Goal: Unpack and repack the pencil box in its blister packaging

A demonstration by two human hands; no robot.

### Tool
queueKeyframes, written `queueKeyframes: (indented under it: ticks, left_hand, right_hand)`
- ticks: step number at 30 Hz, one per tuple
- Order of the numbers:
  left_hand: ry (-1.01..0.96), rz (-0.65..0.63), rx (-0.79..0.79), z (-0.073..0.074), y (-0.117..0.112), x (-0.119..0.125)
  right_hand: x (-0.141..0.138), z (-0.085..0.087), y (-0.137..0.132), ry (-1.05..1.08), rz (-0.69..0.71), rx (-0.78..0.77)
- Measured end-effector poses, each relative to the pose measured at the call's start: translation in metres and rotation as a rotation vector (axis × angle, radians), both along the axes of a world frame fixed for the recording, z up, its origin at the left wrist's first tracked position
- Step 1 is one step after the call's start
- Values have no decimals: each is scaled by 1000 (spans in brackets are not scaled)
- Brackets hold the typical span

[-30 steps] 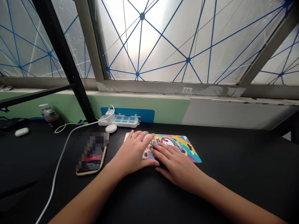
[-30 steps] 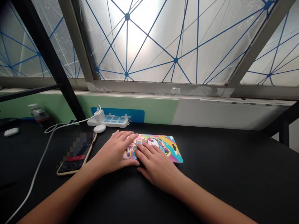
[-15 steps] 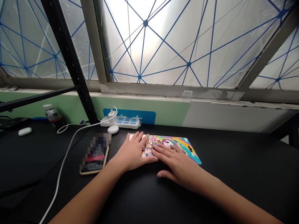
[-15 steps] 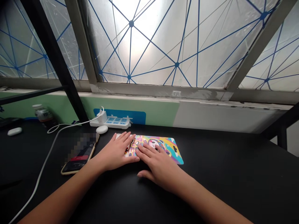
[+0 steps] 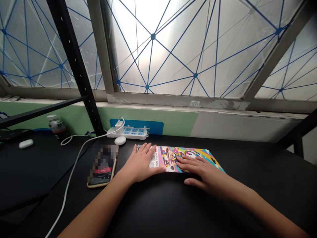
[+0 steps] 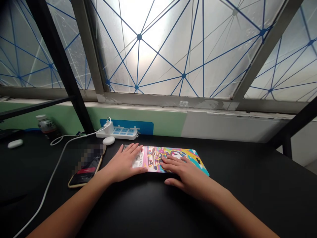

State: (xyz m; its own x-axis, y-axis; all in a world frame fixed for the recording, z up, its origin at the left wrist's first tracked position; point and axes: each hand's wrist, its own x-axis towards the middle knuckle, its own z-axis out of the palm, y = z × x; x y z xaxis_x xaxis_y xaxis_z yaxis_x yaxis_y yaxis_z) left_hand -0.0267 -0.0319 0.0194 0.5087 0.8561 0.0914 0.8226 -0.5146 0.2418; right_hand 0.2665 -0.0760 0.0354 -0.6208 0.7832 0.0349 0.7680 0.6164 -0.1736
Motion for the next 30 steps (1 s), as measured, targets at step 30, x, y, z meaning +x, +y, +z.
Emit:
queueKeyframes:
  ticks: [30]
  left_hand:
    - [49, -17, 11, 1, 4, -1]
  right_hand:
    - [26, -32, 3, 105, -27, 362]
